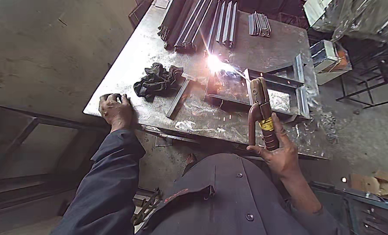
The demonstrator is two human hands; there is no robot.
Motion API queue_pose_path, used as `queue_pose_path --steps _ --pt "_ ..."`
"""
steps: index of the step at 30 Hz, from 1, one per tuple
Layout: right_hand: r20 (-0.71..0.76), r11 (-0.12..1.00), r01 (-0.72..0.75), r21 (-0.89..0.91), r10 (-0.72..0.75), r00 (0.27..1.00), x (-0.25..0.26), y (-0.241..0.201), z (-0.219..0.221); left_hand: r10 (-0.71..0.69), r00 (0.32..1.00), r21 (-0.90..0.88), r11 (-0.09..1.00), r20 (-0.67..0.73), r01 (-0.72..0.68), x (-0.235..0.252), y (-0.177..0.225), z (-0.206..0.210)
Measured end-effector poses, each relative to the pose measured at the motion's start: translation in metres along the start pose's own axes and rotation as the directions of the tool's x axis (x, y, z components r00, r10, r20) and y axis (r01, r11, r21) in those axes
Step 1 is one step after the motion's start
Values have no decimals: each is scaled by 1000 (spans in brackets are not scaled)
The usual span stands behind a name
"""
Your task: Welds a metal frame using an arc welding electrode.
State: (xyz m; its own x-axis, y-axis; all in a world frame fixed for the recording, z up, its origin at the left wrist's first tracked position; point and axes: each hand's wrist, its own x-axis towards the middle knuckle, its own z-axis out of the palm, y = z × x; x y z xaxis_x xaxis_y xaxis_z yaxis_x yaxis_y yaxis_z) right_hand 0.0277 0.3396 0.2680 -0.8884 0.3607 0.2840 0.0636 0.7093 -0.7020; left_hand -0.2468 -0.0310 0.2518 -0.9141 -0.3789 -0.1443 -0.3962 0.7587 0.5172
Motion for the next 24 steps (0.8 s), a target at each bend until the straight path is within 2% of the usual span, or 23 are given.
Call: queue_pose_path --steps 4,5,6,8,12,24 --pt "9 999 -10 -38 10 1000 1 -3 -3 8 1000 44 999 24 -10 18 -15 10" --pt "10 999 -8 -54 9 1000 2 -4 -3 51 998 72 996 -27 -49 36 -34 25" --pt "12 998 -3 -64 3 1000 3 -4 -4 137 976 81 989 -166 -125 57 -59 50" --pt "8 998 6 -70 -5 1000 4 -4 -4 202 957 79 979 -209 -189 77 -81 65" --pt "8 997 13 -70 -12 1000 5 -6 -4 181 969 43 983 -167 -176 74 -77 60" --pt "4 999 1 -41 -1 1000 6 -7 -2 171 966 59 985 -194 -162 79 -81 66"
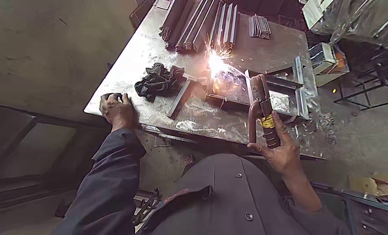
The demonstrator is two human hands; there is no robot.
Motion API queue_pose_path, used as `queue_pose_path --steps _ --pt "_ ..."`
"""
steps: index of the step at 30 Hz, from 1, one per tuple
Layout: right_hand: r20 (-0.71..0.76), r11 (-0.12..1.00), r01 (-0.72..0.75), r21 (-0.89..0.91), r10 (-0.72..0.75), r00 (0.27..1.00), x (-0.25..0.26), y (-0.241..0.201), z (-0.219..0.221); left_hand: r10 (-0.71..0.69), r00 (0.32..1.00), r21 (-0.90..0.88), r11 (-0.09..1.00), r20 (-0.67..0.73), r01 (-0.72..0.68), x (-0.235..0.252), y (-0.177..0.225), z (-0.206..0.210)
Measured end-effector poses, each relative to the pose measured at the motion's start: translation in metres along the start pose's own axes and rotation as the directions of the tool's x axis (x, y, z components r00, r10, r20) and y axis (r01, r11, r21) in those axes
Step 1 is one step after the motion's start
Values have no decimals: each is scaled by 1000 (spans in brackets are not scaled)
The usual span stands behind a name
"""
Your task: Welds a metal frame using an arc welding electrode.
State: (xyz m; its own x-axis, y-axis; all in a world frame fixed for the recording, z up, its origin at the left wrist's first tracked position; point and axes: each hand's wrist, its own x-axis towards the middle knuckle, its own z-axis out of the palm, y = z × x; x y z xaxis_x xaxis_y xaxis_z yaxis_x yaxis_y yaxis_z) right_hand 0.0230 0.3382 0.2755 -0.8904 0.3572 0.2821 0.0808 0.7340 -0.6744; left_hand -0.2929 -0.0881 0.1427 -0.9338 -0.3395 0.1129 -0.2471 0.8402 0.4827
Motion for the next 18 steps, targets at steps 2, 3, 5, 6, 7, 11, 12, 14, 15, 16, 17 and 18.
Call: queue_pose_path --steps 2,3,5,6,7,11,12,14,15,16,17,18 --pt "2 1000 9 -7 -9 1000 0 0 0 6 1000 9 1000 -9 -6 1 -2 2" --pt "0 1000 6 -25 -6 1000 1 0 0 3 1000 8 1000 -11 -3 2 -2 2" --pt "1 999 6 -42 -6 1000 0 0 0 3 1000 7 1000 -5 -3 2 -3 2" --pt "-1 999 3 -43 -4 1000 0 -1 0 5 1000 5 1000 2 -5 1 -2 0" --pt "-8 999 -4 -49 3 1000 0 -1 0 -1 1000 4 1000 10 1 0 1 -2" --pt "-4 997 6 -71 -7 1000 0 -1 -1 -17 1000 -6 1000 24 17 -3 6 -6" --pt "-3 997 10 -79 -11 1000 1 -1 -1 -15 1000 -5 1000 21 15 -3 5 -5" --pt "-8 998 18 -67 -18 1000 1 0 0 -10 1000 -4 1000 19 10 -3 4 -5" --pt "-9 998 19 -57 -20 1000 1 0 0 -5 1000 -3 1000 17 5 -3 4 -5" --pt "-11 998 20 -52 -21 1000 1 0 0 1 1000 -1 1000 19 -1 -3 4 -6" --pt "-10 998 17 -52 -18 1000 1 0 0 11 1000 1 1000 17 -11 -3 3 -5" --pt "-7 998 11 -60 -11 1000 1 -1 -1 19 1000 6 1000 10 -19 -2 2 -4"
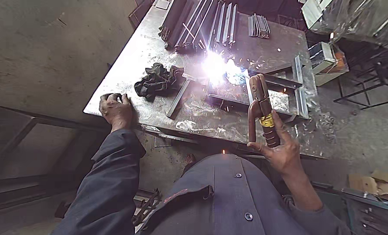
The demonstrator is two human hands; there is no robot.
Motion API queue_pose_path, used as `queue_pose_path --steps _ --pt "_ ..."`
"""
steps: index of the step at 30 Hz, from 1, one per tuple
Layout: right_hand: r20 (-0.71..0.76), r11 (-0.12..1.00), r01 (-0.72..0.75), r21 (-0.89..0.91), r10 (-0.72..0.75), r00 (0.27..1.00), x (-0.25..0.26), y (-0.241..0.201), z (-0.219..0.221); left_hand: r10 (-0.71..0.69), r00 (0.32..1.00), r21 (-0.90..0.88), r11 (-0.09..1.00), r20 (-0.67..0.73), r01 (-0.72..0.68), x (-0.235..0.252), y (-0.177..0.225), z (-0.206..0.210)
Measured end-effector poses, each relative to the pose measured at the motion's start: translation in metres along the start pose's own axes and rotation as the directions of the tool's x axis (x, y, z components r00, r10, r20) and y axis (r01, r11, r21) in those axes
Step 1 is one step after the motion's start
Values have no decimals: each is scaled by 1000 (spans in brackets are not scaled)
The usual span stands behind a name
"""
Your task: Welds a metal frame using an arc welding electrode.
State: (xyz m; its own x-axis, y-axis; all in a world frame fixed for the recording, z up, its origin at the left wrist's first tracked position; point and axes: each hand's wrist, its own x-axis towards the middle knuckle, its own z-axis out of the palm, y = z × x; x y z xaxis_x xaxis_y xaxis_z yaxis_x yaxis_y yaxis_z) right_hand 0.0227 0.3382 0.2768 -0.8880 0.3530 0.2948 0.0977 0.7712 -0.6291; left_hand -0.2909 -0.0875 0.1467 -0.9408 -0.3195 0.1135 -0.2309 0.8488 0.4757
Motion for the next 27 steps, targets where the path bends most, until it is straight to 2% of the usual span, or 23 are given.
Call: queue_pose_path --steps 27 --pt "41 995 -3 -96 7 999 3 -9 -7 -10 1000 -3 1000 13 10 -3 4 -5"
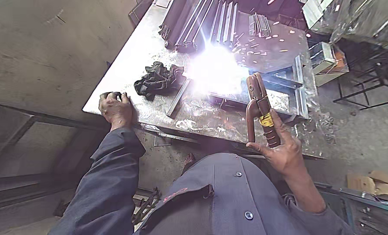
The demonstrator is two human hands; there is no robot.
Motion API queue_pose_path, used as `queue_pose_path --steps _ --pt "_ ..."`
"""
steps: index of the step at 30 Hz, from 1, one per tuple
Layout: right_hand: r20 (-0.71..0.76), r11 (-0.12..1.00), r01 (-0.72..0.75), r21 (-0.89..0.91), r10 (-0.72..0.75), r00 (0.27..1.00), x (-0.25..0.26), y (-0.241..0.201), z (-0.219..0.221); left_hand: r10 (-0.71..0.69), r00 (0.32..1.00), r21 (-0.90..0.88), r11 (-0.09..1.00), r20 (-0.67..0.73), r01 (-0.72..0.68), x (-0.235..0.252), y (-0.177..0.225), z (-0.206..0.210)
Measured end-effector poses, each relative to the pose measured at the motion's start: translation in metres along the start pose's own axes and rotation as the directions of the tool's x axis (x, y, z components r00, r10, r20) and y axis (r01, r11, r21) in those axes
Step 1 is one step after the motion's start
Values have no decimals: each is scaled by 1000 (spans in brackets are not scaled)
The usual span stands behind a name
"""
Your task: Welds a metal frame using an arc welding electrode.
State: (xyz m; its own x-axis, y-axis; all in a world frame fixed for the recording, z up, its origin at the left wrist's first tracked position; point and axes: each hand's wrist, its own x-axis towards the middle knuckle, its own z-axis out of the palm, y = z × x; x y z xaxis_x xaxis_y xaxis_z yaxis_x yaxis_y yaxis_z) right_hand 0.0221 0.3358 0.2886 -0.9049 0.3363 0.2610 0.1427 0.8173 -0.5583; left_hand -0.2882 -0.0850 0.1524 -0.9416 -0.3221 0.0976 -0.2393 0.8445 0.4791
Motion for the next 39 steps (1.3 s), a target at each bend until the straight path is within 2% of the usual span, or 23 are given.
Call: queue_pose_path --steps 39 --pt "-7 998 39 -47 -40 999 1 -1 2 -18 1000 -4 1000 -1 18 2 -2 2"
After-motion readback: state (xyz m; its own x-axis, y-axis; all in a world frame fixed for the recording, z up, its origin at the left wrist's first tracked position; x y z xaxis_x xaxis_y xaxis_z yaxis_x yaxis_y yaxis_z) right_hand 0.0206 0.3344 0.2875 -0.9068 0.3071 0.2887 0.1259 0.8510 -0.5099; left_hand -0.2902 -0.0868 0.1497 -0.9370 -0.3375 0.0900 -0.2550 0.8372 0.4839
